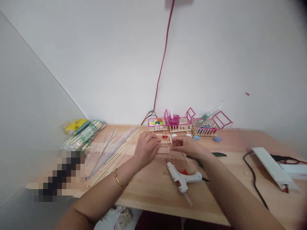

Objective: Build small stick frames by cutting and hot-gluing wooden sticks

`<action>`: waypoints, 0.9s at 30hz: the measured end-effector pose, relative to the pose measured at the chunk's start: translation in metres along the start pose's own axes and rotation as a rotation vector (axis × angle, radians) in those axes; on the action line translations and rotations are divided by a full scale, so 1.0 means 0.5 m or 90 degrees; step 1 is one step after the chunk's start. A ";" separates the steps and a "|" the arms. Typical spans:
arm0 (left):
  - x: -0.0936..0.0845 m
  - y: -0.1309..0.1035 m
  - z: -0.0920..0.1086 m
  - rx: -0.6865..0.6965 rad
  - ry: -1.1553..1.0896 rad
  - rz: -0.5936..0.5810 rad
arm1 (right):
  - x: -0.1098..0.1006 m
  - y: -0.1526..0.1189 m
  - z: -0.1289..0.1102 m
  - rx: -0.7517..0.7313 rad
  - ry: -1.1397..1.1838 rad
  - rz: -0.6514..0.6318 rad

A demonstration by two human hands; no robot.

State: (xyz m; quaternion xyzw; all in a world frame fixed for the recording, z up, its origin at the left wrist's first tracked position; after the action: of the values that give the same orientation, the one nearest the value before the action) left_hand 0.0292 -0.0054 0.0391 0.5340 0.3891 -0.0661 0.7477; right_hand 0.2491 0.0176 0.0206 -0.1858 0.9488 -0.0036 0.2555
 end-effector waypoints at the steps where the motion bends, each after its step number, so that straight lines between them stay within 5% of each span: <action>1: 0.004 0.006 0.007 0.011 0.016 -0.018 | 0.001 0.000 -0.001 -0.001 0.010 -0.005; 11: 0.035 0.058 0.037 0.010 0.134 -0.119 | 0.004 -0.019 -0.037 -0.021 -0.014 0.020; 27: 0.041 0.043 0.032 0.014 0.113 -0.094 | 0.003 -0.023 -0.045 -0.045 -0.080 0.045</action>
State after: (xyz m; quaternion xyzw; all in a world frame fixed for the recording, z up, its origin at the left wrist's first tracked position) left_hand 0.0627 -0.0033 0.0437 0.5157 0.4916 -0.0778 0.6974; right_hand 0.2410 0.0042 0.0408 -0.1610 0.9363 0.0505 0.3080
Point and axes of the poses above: each hand's wrist, its own y-axis towards the middle knuckle, its own x-axis out of the palm, z = x × y, the point moved 1 cm from there along y, towards the middle knuckle, and after that the axes turned 8 degrees about x, right-handed, at the moved point
